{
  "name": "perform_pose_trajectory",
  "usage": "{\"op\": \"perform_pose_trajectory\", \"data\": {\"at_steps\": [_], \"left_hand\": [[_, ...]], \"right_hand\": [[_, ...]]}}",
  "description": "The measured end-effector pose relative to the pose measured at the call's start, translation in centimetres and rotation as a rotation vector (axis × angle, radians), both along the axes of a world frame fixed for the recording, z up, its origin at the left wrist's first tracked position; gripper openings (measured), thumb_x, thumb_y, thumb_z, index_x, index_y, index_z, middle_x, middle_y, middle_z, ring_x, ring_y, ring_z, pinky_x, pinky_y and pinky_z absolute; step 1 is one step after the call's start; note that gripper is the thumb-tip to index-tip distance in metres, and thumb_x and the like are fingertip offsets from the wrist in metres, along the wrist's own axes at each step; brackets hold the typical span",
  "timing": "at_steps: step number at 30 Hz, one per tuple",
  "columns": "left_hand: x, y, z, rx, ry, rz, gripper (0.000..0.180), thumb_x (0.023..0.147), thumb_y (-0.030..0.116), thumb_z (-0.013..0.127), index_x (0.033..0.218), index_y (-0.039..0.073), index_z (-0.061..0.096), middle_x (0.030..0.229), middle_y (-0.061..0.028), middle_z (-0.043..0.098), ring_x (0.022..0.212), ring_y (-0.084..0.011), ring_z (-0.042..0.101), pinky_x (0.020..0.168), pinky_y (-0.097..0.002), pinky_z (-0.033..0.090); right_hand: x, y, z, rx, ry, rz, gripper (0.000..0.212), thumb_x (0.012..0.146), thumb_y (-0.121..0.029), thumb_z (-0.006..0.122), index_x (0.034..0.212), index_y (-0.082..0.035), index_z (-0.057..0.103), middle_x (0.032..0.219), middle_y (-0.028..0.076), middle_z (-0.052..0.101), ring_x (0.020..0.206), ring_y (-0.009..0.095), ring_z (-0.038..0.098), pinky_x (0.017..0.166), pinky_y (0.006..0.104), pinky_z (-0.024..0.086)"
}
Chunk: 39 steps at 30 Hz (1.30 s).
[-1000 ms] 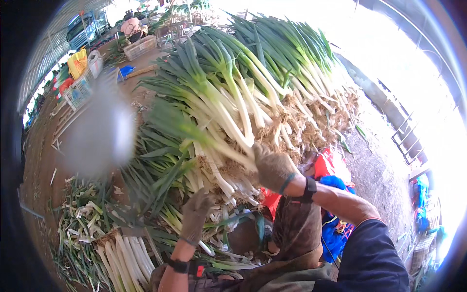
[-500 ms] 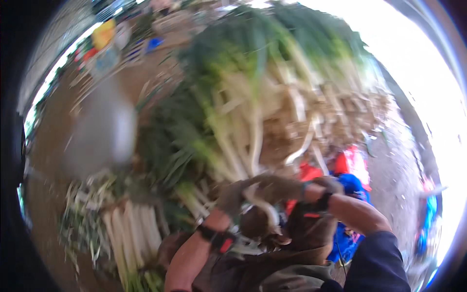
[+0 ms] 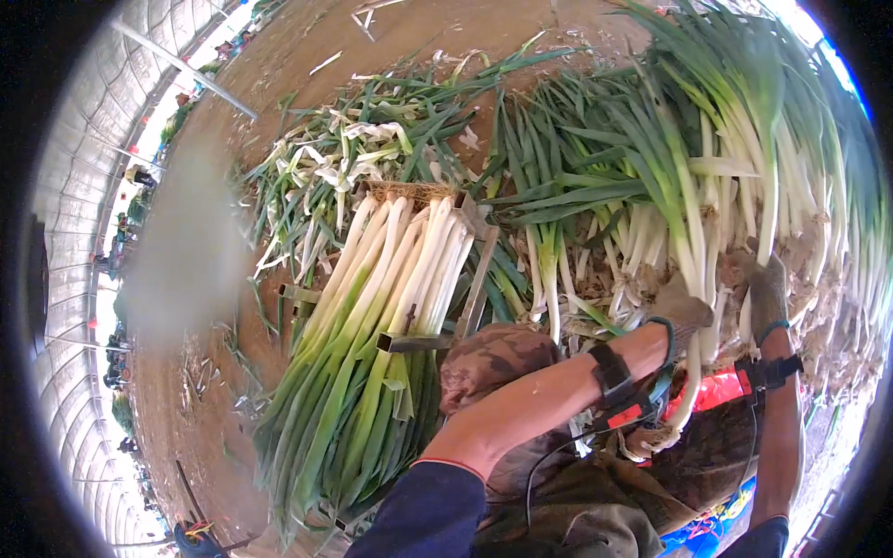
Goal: Sorting, cleaning, and aligning leeks into a metal guide for agricultural processing.
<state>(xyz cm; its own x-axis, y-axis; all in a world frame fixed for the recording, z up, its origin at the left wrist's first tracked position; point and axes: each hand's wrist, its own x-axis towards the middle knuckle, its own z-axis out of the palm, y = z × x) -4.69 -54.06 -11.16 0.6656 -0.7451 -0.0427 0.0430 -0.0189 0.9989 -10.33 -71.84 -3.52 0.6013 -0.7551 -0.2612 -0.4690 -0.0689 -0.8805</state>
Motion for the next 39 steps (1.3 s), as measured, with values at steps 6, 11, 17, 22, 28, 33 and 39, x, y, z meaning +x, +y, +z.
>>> {"op": "perform_pose_trajectory", "data": {"at_steps": [6,11,17,22,28,33,39], "left_hand": [[-2.3,3.9,3.6,-0.031,0.496,-0.207,0.036,0.088,0.000,0.062,0.124,0.000,0.058,0.105,-0.0173,0.069,0.095,-0.0296,0.070,0.083,-0.0402,0.058],[-3.3,6.0,1.2,0.002,0.655,-0.091,0.044,0.085,-0.004,0.069,0.126,-0.001,0.054,0.105,-0.0153,0.069,0.086,-0.0273,0.071,0.074,-0.0380,0.060],[-4.3,9.1,3.0,0.260,0.713,-0.040,0.024,0.091,0.004,0.067,0.112,-0.005,0.062,0.088,-0.0116,0.070,0.073,-0.0239,0.071,0.064,-0.0360,0.058],[-5.3,12.9,1.0,0.208,0.704,0.006,0.019,0.095,0.009,0.063,0.112,-0.001,0.064,0.088,-0.0114,0.069,0.070,-0.0215,0.070,0.058,-0.0339,0.060],[-7.7,17.4,-4.4,0.013,0.971,-0.061,0.058,0.101,0.052,0.060,0.125,0.000,0.056,0.109,-0.0134,0.067,0.099,-0.0295,0.068,0.086,-0.0403,0.057],[-9.5,20.3,-3.8,0.064,0.937,-0.028,0.028,0.093,0.023,0.063,0.104,-0.002,0.060,0.089,-0.0157,0.067,0.084,-0.0326,0.068,0.081,-0.0446,0.059],[-7.0,19.6,0.6,0.011,0.947,0.129,0.025,0.094,0.025,0.066,0.106,0.004,0.059,0.087,-0.0096,0.068,0.075,-0.0246,0.068,0.072,-0.0431,0.061]], "right_hand": [[-3.3,6.5,-1.8,-0.002,0.181,0.292,0.039,0.094,-0.035,0.073,0.112,-0.001,0.072,0.089,0.002,0.069,0.080,0.012,0.061,0.071,0.0325,0.051],[-3.2,9.6,-3.4,0.264,0.233,0.340,0.034,0.094,-0.031,0.073,0.111,-0.002,0.074,0.088,0.008,0.075,0.074,0.017,0.070,0.068,0.0312,0.057],[-5.4,9.1,-4.9,-0.725,0.368,1.200,0.033,0.090,-0.031,0.075,0.108,-0.003,0.074,0.092,0.008,0.074,0.077,0.016,0.069,0.069,0.0327,0.055],[-7.1,11.4,-1.6,0.294,0.379,0.595,0.029,0.081,-0.028,0.076,0.096,-0.004,0.072,0.079,0.006,0.072,0.071,0.017,0.068,0.062,0.0343,0.054],[-14.7,21.7,-8.9,-0.050,0.169,0.924,0.030,0.090,-0.029,0.066,0.112,-0.009,0.069,0.091,0.007,0.071,0.079,0.025,0.069,0.070,0.0402,0.055],[-19.4,27.4,-6.0,0.369,-0.091,0.777,0.046,0.102,-0.049,0.059,0.115,-0.005,0.063,0.094,0.002,0.066,0.082,0.013,0.060,0.075,0.0330,0.052],[-25.5,25.3,-2.4,0.579,-0.251,0.985,0.038,0.101,-0.040,0.063,0.100,-0.002,0.064,0.082,0.000,0.061,0.080,0.012,0.057,0.073,0.0295,0.050]]}}
